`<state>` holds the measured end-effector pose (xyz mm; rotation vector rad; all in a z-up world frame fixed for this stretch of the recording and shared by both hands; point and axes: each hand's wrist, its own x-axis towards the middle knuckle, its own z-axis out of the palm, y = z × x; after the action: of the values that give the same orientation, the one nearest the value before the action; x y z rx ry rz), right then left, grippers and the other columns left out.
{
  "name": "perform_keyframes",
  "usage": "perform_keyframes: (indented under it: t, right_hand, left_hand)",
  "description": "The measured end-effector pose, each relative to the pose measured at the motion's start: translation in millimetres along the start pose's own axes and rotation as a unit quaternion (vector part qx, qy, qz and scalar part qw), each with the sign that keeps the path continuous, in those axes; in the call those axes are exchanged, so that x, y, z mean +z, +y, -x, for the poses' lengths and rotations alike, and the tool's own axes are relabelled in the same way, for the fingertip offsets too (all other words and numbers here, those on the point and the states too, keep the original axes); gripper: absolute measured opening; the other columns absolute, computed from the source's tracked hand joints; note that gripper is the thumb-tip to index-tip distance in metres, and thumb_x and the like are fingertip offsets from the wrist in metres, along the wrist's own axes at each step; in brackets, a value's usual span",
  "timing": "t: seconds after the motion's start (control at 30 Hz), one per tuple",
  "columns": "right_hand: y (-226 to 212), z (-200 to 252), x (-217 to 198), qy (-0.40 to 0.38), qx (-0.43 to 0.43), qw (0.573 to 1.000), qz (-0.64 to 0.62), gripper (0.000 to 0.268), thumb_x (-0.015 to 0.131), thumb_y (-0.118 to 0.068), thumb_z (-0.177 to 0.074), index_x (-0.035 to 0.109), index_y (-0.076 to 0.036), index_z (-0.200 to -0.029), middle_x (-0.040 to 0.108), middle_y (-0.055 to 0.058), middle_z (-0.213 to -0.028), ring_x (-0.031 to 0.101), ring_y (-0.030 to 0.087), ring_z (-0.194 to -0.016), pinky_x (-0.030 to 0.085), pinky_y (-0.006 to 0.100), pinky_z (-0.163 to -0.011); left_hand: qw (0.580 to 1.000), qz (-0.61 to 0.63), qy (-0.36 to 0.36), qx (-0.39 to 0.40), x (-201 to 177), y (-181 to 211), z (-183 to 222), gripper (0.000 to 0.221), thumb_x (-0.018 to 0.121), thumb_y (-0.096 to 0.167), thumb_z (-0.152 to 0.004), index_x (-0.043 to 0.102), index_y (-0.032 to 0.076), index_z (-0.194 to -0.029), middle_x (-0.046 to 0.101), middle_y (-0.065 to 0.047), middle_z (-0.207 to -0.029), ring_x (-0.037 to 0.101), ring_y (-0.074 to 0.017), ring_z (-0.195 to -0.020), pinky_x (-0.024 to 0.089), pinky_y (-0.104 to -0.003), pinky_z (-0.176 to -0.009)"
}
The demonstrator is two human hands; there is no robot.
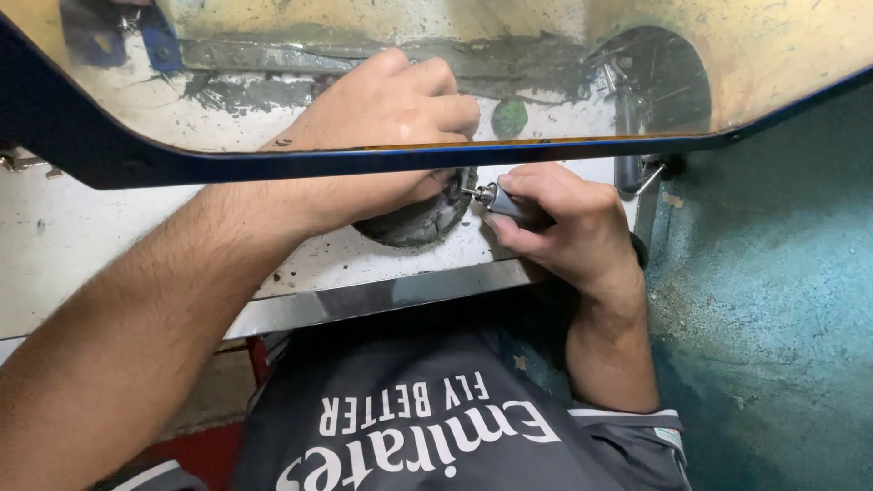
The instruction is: Polishing small metal rings using a stationary polishing wheel and a handheld rotary tool at a jewelry workbench.
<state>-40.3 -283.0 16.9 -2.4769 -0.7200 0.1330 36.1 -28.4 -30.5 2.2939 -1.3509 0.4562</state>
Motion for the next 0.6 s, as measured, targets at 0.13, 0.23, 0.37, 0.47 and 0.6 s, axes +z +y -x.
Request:
perform_keyframes:
  t: [0.13,0.23,0.37,0.47,0.6]
  right_hand:
    - [0,1,2,0.008,0.006,1.0,-0.001,0.036,0.09,-0.008,-0.084,0.071,0.001,-0.113,0.075,0.018,-0.113,0.074,0.029,-0.1,0.059,0.034,-0.088]
    - [-2,0,0,0.004,-0.002,1.0,0.009,0.035,0.09,-0.009,-0.084,0.071,0.002,-0.111,0.075,0.019,-0.112,0.074,0.029,-0.099,0.059,0.033,-0.087]
    - [-4,-2,0,0.007,-0.004,1.0,0.007,0.034,0.09,-0.007,-0.084,0.071,0.001,-0.111,0.075,0.017,-0.111,0.074,0.028,-0.097,0.058,0.033,-0.086]
    - [-6,8,0,0.014,0.058,0.998,0.001,0.034,0.087,-0.011,-0.085,0.069,-0.002,-0.113,0.074,0.015,-0.112,0.072,0.026,-0.1,0.055,0.032,-0.089]
    - [-14,28,7,0.127,0.095,0.987,-0.015,0.036,0.078,-0.026,-0.096,0.06,-0.002,-0.115,0.068,0.01,-0.11,0.069,0.024,-0.103,0.057,0.033,-0.09]
  left_hand:
    - [1.0,-0.007,-0.007,0.0,-1,0,0,0.015,0.074,0.031,-0.089,0.066,0.026,-0.077,0.057,0.01,-0.087,0.054,-0.0205,-0.089,0.04,-0.035,-0.065]
    - [1.0,-0.016,-0.008,0.002,0,1,-1,0.012,0.073,0.03,-0.088,0.066,0.026,-0.079,0.057,0.01,-0.087,0.054,-0.0204,-0.089,0.041,-0.035,-0.065]
    - [1.0,0.0,-0.004,0.001,-2,0,0,0.013,0.074,0.03,-0.088,0.066,0.023,-0.081,0.058,0.009,-0.088,0.054,-0.021,-0.089,0.041,-0.036,-0.065]
    - [1.0,0.024,0.0,0.001,-3,1,0,0.014,0.076,0.027,-0.085,0.064,0.02,-0.083,0.056,0.007,-0.087,0.054,-0.022,-0.088,0.041,-0.037,-0.066]
    - [1.0,0.015,-0.007,-0.002,-2,1,1,0.019,0.076,0.026,-0.084,0.061,0.015,-0.082,0.055,0.002,-0.087,0.054,-0.023,-0.088,0.043,-0.037,-0.068]
